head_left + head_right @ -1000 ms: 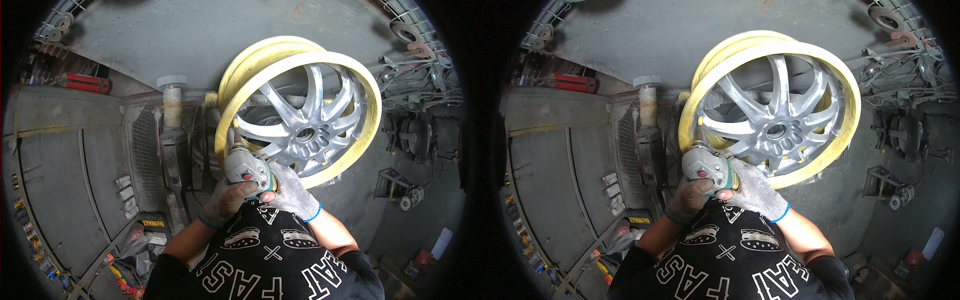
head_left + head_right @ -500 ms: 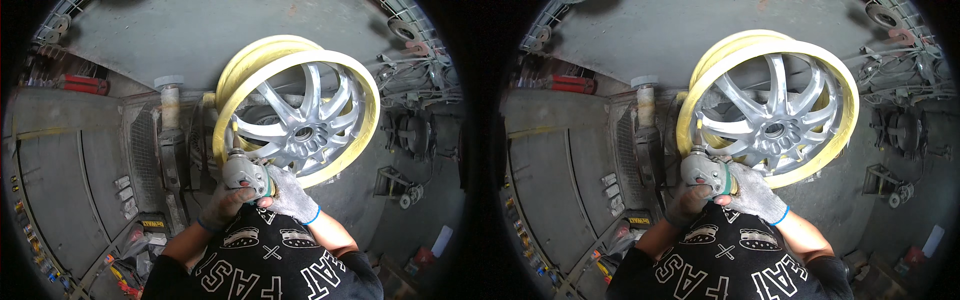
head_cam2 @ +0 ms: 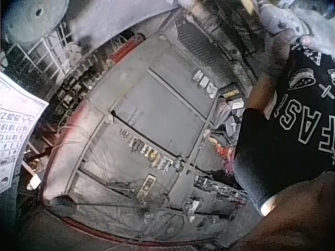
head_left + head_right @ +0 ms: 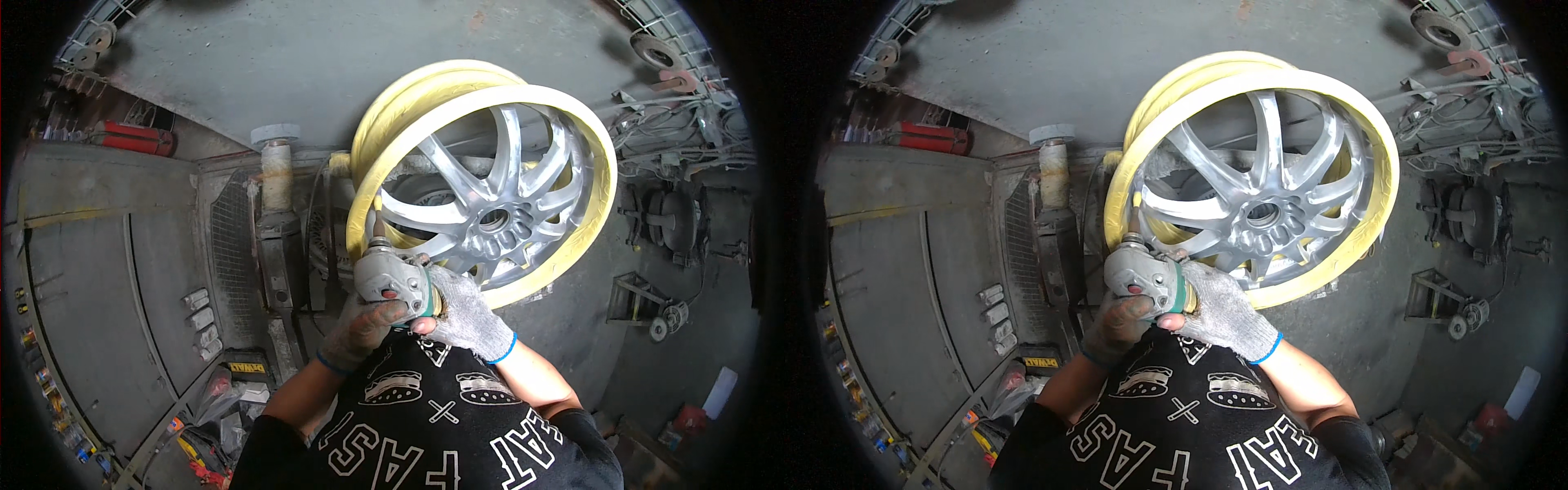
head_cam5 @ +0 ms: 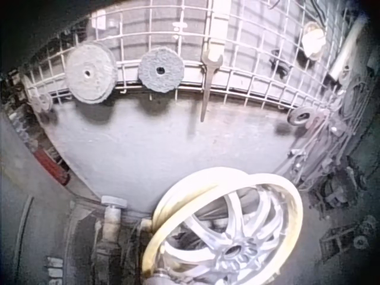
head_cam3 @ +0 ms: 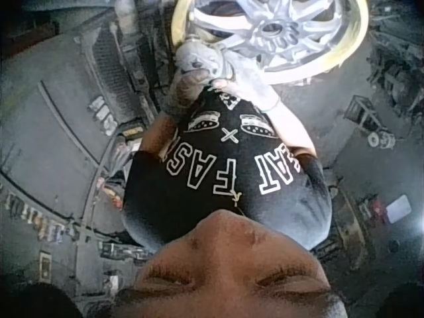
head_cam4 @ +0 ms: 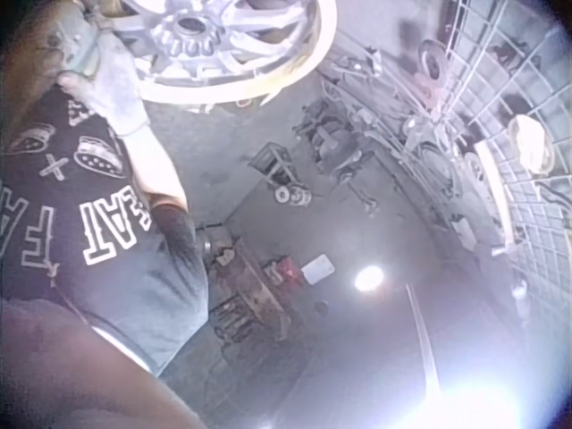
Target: The person uses a power grinder to smooth the inner spokes of an automotive wheel and a hand file to refine a small metal bracket.
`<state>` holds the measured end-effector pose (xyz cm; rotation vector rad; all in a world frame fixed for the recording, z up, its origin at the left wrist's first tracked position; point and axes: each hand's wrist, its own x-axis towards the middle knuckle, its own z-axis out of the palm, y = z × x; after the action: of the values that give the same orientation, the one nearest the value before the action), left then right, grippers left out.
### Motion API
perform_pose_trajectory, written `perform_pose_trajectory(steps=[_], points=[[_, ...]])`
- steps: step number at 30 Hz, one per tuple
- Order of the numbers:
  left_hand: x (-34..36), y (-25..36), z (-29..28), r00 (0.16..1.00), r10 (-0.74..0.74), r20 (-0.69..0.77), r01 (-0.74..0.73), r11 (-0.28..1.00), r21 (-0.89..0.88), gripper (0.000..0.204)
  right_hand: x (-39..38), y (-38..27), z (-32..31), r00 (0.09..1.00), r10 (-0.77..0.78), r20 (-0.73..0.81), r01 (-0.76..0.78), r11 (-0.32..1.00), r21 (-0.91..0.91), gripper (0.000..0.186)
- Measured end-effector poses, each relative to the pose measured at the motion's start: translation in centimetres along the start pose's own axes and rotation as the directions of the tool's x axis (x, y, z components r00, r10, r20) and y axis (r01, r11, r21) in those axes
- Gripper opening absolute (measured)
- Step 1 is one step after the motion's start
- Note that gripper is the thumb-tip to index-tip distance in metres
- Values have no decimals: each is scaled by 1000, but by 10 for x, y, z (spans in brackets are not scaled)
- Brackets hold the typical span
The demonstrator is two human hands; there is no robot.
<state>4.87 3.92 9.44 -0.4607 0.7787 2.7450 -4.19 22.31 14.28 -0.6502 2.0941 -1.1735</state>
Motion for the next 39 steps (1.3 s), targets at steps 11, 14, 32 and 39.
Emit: perform_pose_trajectory(steps=[11, 14, 32, 39], points=[[-9, -4, 8, 998, -54, 14, 53, 997, 64, 74, -16, 8, 5, 998, -48, -36, 44, 995, -88, 89], [-6, -6, -3, 998, -58, 8, 58, 997, 55, 72, -10, 1, 6, 998, -48, -49, 43, 994, -97, 88], [-7, -2, 8, 998, -65, 23, 64, 996, 62, 70, -18, -5, -10, 1000, 27, 17, -26, 998, -61, 91], [-6, 3, 17, 997, -75, -3, 75, 993, 92, 67, -18, -7, -14, 999, 20, 25, -18, 995, -98, 93]])
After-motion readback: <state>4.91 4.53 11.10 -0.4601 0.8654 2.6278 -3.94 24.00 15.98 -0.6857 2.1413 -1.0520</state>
